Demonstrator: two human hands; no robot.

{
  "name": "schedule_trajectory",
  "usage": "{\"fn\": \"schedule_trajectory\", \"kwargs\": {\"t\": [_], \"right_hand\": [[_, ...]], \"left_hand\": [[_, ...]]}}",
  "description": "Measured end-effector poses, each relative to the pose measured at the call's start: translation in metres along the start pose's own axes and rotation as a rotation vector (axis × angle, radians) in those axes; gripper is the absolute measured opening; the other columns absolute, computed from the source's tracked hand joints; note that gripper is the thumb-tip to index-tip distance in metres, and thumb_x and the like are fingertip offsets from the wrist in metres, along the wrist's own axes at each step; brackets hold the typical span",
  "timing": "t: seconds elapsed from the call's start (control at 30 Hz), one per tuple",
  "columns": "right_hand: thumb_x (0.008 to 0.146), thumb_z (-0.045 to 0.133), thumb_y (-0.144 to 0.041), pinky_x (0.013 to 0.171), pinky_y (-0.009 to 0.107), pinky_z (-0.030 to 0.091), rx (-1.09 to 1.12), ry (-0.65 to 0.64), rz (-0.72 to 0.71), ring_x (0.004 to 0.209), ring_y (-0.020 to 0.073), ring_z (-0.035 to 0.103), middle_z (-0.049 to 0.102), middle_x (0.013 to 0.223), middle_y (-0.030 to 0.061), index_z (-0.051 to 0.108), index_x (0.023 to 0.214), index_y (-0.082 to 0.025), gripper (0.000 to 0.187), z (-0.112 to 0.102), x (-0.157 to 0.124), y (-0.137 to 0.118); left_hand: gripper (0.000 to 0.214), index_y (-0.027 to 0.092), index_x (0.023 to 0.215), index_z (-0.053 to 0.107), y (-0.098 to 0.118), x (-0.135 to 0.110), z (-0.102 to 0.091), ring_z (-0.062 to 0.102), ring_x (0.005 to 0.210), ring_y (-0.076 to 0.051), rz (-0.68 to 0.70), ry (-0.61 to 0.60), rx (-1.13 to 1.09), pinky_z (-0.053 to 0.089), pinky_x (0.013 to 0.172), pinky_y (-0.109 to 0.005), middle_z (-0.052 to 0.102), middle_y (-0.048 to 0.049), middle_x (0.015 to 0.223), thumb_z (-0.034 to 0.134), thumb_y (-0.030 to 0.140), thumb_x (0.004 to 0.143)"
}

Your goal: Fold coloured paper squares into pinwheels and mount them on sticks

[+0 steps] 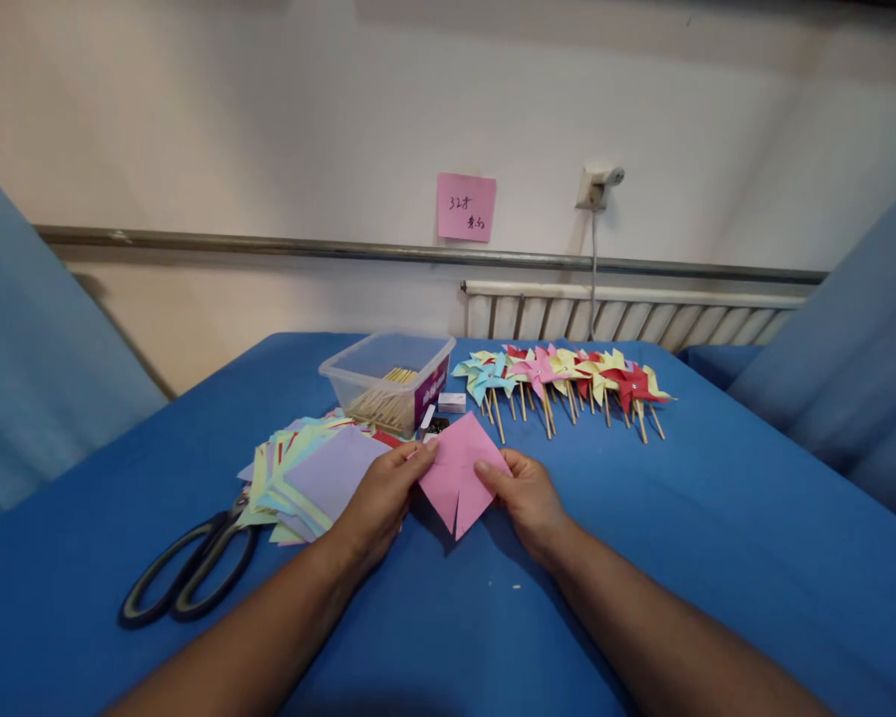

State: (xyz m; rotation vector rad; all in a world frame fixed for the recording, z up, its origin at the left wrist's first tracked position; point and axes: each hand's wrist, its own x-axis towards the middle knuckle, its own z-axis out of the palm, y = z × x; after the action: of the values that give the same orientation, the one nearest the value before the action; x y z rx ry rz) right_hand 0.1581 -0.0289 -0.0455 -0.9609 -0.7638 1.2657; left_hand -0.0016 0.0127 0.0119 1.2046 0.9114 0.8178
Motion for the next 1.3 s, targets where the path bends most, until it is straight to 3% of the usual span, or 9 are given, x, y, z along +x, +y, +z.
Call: {"fn": "schedule_trajectory", "kwargs": {"t": [0.1, 0.17, 0.53, 0.77, 0.87, 1.07, 1.3], "right_hand": [[0.066, 0.077, -0.045, 0.049, 0.023, 0.029, -0.056, 0.069, -0.041, 0.048, 0.0079, 0.039, 0.052, 0.054, -0.0046, 0.058, 0.067, -0.016, 0.035, -0.002, 0.002, -0.002], [0.066, 0.076, -0.047, 0.048, 0.023, 0.028, -0.078, 0.088, -0.046, 0.047, 0.0078, 0.038, 0.050, 0.051, -0.0054, 0.057, 0.065, -0.017, 0.035, -0.002, 0.003, -0.004], [0.070, 0.068, -0.055, 0.048, 0.023, 0.033, -0.258, 0.001, -0.032, 0.047, 0.0091, 0.045, 0.054, 0.054, -0.0032, 0.062, 0.071, -0.015, 0.040, 0.004, -0.004, -0.006], [0.066, 0.071, -0.054, 0.047, 0.022, 0.033, -0.300, -0.012, -0.015, 0.044, 0.0085, 0.045, 0.055, 0.048, -0.0038, 0.061, 0.067, -0.016, 0.040, 0.002, -0.002, -0.001], [0.070, 0.066, -0.059, 0.048, 0.021, 0.035, -0.254, -0.027, 0.017, 0.044, 0.0084, 0.046, 0.056, 0.047, -0.0025, 0.060, 0.065, -0.015, 0.045, 0.001, -0.002, -0.003], [0.072, 0.061, -0.066, 0.045, 0.020, 0.036, 0.039, -0.004, 0.089, 0.046, 0.0083, 0.052, 0.064, 0.062, 0.0030, 0.065, 0.072, -0.013, 0.053, -0.002, 0.002, -0.007], [0.069, 0.072, -0.051, 0.046, 0.020, 0.036, -0.024, 0.045, 0.001, 0.049, 0.0079, 0.054, 0.066, 0.069, 0.0008, 0.067, 0.087, -0.016, 0.040, -0.005, 0.003, -0.008]], "left_hand": [[0.035, 0.014, 0.095, 0.069, -0.003, -0.002, 0.004, 0.063, 0.081, -0.020, -0.054, -0.103, -0.207, 0.048, 0.076, -0.033, 0.071, -0.0093, 0.090, 0.066, 0.044, 0.078], [0.032, 0.015, 0.098, 0.070, -0.006, -0.003, 0.006, 0.064, 0.081, -0.020, -0.087, -0.126, -0.232, 0.048, 0.080, -0.033, 0.072, -0.0096, 0.091, 0.069, 0.039, 0.076], [0.035, 0.011, 0.096, 0.070, -0.013, -0.001, 0.002, 0.065, 0.073, -0.020, -0.051, -0.037, -0.144, 0.048, 0.071, -0.031, 0.073, -0.0097, 0.085, 0.076, 0.033, 0.070], [0.035, 0.009, 0.100, 0.069, -0.015, -0.001, 0.002, 0.066, 0.082, -0.023, -0.059, -0.107, -0.193, 0.049, 0.080, -0.035, 0.073, -0.0127, 0.091, 0.072, 0.032, 0.073], [0.032, 0.009, 0.097, 0.070, -0.017, -0.001, 0.002, 0.066, 0.080, -0.023, -0.057, -0.101, -0.164, 0.049, 0.079, -0.034, 0.073, -0.0128, 0.090, 0.072, 0.032, 0.074], [0.035, 0.010, 0.102, 0.069, -0.014, 0.001, -0.001, 0.066, 0.083, -0.021, -0.046, -0.022, -0.185, 0.048, 0.081, -0.032, 0.074, -0.0109, 0.092, 0.073, 0.031, 0.074], [0.032, 0.010, 0.099, 0.070, -0.013, 0.003, -0.009, 0.067, 0.082, -0.023, -0.084, -0.072, -0.189, 0.049, 0.080, -0.033, 0.074, -0.0129, 0.091, 0.071, 0.029, 0.074]]}}
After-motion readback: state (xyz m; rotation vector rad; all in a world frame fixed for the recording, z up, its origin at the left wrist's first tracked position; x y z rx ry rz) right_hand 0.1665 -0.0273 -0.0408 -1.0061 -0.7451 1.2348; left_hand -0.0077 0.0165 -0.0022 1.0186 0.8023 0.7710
